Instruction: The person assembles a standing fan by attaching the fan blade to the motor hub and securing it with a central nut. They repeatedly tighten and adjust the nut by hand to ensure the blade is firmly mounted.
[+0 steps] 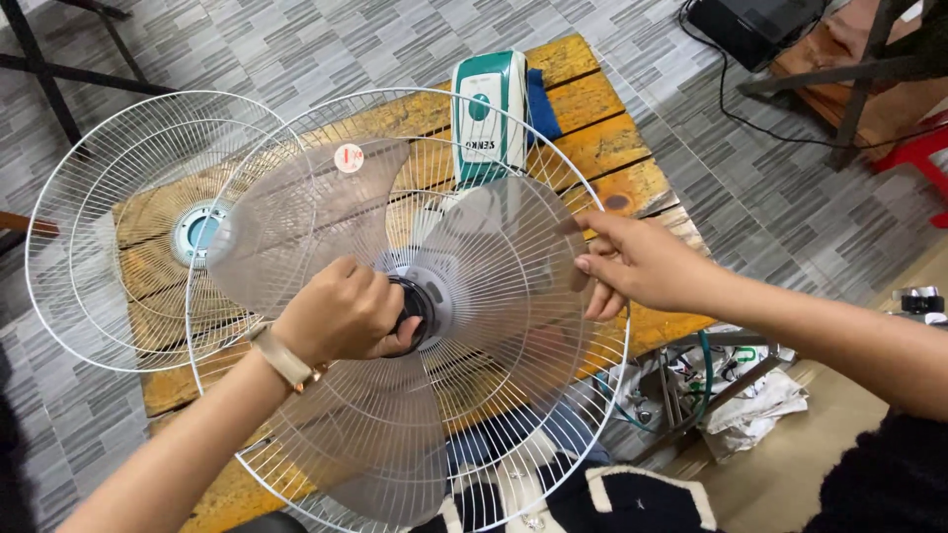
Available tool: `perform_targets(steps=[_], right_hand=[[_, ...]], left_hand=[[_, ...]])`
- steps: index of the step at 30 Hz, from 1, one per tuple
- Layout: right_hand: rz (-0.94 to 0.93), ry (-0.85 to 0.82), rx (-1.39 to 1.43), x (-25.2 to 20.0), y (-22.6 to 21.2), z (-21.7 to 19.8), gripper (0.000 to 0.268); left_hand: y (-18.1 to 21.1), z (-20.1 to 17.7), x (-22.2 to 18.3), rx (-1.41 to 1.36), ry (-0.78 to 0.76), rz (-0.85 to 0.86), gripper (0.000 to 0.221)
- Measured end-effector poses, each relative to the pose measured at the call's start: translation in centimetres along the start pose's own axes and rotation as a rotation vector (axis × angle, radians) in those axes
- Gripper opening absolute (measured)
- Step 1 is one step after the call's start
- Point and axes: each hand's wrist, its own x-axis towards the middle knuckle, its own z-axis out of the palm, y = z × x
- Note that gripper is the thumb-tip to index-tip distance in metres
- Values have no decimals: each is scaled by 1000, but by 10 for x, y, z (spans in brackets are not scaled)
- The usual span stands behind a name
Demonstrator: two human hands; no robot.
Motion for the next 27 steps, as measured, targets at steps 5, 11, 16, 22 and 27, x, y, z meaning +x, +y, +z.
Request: perform_targets(steps=[5,11,16,22,27], right_hand=[[-88,44,-2,-9,-8,3,59],[-378,185,-473,-27,-3,-6,64],[-1109,328,-882,-48,17,-12,28],[-1348,345,-995,-81,24,20,9],[-1150,1191,-268,-75,188,-4,23]], left_hand=[[20,-43,-9,103,-82,-250,43],[60,-97,-61,-72,156,-614,18],[117,-102,-121,-61,265,-936,17],[194,-90,-162,127,470,-1299,40],[238,-83,-212,-45,579,-1748,21]])
